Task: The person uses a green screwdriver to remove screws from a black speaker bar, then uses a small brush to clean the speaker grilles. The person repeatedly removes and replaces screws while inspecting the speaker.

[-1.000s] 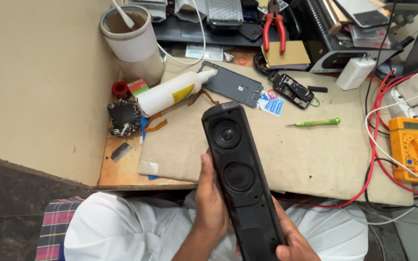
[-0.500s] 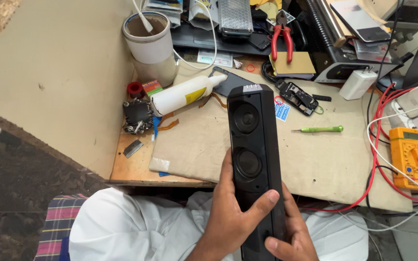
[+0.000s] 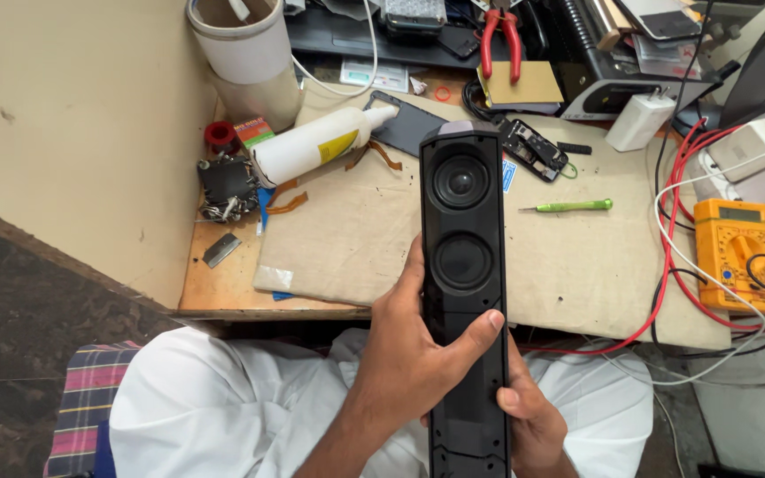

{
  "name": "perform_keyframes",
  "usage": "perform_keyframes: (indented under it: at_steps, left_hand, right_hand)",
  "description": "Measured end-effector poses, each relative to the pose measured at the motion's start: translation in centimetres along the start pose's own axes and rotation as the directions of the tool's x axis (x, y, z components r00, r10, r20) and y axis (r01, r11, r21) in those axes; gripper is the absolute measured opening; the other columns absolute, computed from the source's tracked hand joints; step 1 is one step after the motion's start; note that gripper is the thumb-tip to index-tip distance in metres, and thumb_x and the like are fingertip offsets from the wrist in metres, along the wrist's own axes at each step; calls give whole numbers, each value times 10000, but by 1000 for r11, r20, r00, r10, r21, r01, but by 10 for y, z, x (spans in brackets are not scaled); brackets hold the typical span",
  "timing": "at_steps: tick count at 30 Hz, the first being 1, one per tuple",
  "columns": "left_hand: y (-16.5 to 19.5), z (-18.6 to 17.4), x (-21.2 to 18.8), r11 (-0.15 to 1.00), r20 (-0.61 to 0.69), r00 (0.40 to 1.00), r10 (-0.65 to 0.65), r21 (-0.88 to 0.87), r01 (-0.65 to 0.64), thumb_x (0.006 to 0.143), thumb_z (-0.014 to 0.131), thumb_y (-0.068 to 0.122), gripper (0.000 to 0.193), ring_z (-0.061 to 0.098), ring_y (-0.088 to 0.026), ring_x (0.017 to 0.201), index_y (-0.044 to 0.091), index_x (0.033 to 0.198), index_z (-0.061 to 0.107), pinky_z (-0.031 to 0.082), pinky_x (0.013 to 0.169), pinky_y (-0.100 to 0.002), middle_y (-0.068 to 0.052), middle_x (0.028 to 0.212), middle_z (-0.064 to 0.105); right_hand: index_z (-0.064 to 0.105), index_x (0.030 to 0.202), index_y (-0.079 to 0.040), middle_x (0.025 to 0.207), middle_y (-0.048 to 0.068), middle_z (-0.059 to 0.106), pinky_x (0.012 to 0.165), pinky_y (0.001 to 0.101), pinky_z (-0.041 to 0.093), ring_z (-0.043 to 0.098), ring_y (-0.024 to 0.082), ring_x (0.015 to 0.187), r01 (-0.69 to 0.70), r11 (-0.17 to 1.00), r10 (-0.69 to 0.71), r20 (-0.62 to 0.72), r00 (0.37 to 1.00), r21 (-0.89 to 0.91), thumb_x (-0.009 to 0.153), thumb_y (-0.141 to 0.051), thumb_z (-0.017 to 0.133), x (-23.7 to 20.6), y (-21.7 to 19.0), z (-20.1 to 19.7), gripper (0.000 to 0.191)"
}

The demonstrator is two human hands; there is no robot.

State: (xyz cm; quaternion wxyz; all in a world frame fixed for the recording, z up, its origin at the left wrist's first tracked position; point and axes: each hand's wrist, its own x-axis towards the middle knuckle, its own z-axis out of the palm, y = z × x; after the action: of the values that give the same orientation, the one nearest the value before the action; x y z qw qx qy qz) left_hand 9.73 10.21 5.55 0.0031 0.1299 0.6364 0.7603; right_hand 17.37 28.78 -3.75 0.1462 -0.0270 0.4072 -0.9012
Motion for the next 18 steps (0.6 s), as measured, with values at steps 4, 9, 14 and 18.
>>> perform_keyframes:
  at_steps: [4, 9, 14, 18]
  left_hand:
    - [-5, 1, 1, 998, 29, 999, 41, 41, -42, 846, 754, 161, 795, 779, -248, 1060, -80, 1508, 386, 615, 938, -344, -181, 1140, 752]
    - [-14, 5, 0, 996, 44, 999, 25, 85, -29, 854, 753, 192, 813, 781, -271, 1067, -112, 1507, 376, 618, 940, -351, -203, 1154, 742]
    - [-21, 8, -4, 988, 2, 998, 66, 138, -65, 909, 751, 213, 847, 751, -295, 1098, -146, 1542, 318, 600, 911, -350, -240, 1222, 707]
    - [-30, 5, -6, 990, 4, 994, -108, -90, 108, 998, 607, 220, 690, 747, -158, 935, -82, 1558, 338, 622, 747, -241, -149, 1168, 720]
  right_hand:
    - [158, 1602, 11, 1239, 358, 571, 800, 537, 621, 720, 463, 948, 6, 998, -7, 14, 1000, 59, 875, -276, 586, -1, 8, -11, 892]
    - [315, 1424, 183, 1155, 448, 611, 845, 536, 611, 717, 498, 1006, -9, 989, -11, 138, 990, 145, 941, -261, 553, -2, 13, -21, 698]
    - [365, 1403, 202, 1106, 421, 631, 811, 497, 617, 725, 470, 965, -11, 978, -21, 151, 988, 209, 972, -313, 489, -2, 17, -23, 683]
    - [425, 1352, 219, 1047, 381, 653, 790, 470, 617, 725, 417, 928, 6, 989, -30, 160, 987, 150, 1047, -565, 387, 3, 18, -16, 842]
